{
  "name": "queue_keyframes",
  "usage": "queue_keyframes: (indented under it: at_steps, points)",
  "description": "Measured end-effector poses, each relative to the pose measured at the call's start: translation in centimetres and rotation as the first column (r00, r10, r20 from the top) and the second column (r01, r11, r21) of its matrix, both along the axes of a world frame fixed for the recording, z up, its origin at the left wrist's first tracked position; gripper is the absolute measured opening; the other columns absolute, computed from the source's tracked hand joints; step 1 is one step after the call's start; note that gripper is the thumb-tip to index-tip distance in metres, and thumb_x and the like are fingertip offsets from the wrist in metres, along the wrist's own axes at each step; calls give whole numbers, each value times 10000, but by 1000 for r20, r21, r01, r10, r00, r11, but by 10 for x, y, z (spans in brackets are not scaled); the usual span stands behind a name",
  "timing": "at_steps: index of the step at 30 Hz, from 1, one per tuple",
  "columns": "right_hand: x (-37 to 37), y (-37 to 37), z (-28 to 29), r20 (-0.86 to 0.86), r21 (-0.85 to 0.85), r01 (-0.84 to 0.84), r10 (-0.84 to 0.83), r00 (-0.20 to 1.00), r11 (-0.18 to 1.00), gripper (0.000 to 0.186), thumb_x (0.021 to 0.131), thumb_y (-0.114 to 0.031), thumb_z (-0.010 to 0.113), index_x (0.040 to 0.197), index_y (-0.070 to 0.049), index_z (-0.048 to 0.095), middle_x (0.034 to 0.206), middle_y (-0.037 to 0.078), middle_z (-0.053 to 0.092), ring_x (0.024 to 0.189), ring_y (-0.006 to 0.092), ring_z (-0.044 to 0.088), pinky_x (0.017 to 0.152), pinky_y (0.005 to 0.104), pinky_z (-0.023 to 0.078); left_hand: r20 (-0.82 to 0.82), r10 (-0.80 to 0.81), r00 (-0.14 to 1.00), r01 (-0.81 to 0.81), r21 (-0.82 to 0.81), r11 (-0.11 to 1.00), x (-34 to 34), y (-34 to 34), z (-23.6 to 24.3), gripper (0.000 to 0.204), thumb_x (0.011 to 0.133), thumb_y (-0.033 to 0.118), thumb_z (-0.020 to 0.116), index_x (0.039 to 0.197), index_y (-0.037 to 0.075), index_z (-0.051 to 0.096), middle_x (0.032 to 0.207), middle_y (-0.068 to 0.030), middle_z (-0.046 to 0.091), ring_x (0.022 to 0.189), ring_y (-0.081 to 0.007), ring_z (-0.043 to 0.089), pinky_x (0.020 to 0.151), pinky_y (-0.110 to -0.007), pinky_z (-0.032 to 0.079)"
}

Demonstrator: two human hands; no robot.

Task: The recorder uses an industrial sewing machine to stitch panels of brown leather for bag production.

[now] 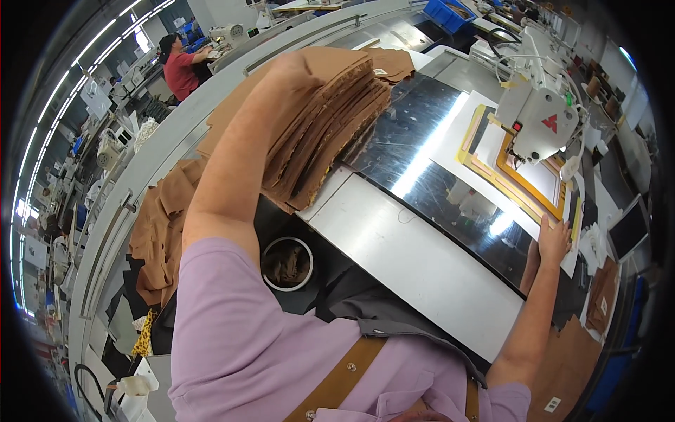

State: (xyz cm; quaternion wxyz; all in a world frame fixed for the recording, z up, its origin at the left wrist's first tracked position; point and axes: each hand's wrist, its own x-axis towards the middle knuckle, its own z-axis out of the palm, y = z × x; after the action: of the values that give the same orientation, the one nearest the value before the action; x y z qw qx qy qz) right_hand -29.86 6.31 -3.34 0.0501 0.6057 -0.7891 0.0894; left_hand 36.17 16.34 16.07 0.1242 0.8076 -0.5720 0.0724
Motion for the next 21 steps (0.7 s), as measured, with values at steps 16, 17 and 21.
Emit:
queue_keyframes:
  at_steps: [16, 17, 21]
  points:
    - [21, 45, 18, 557, -370, -370, 523, 645, 852, 485, 1055, -359, 539, 1328, 35, 610, 1281, 192, 660, 1145, 265, 641, 982, 362, 508, -730, -194, 655, -142, -371, 918, 36, 10, -19, 256, 768, 238, 838, 882, 17, 781, 766, -53, 717, 720, -122, 661, 626, -254, 506]
    - [38, 54, 23, 721, -267, -427, 473, 506, 864, 470, 1061, -359, 534, 1293, 39, 630, 1204, 166, 686, 1056, 211, 655, 921, 327, 528, -773, -434, 463, -12, -495, 869, 21, 5, -23, 224, 831, 186, 818, 935, -3, 760, 807, -32, 697, 698, -83, 618, 583, -209, 453]
    - [104, 95, 39, 969, -214, -596, 244, -31, 774, 502, 1086, -407, 462, 1331, 9, 596, 1141, 128, 704, 941, 162, 691, 830, 291, 570, -736, -674, 66, 323, -623, 712, -145, 32, 0, 118, 885, 105, 757, 941, 10, 717, 881, -1, 681, 787, -72, 623, 717, -218, 513]
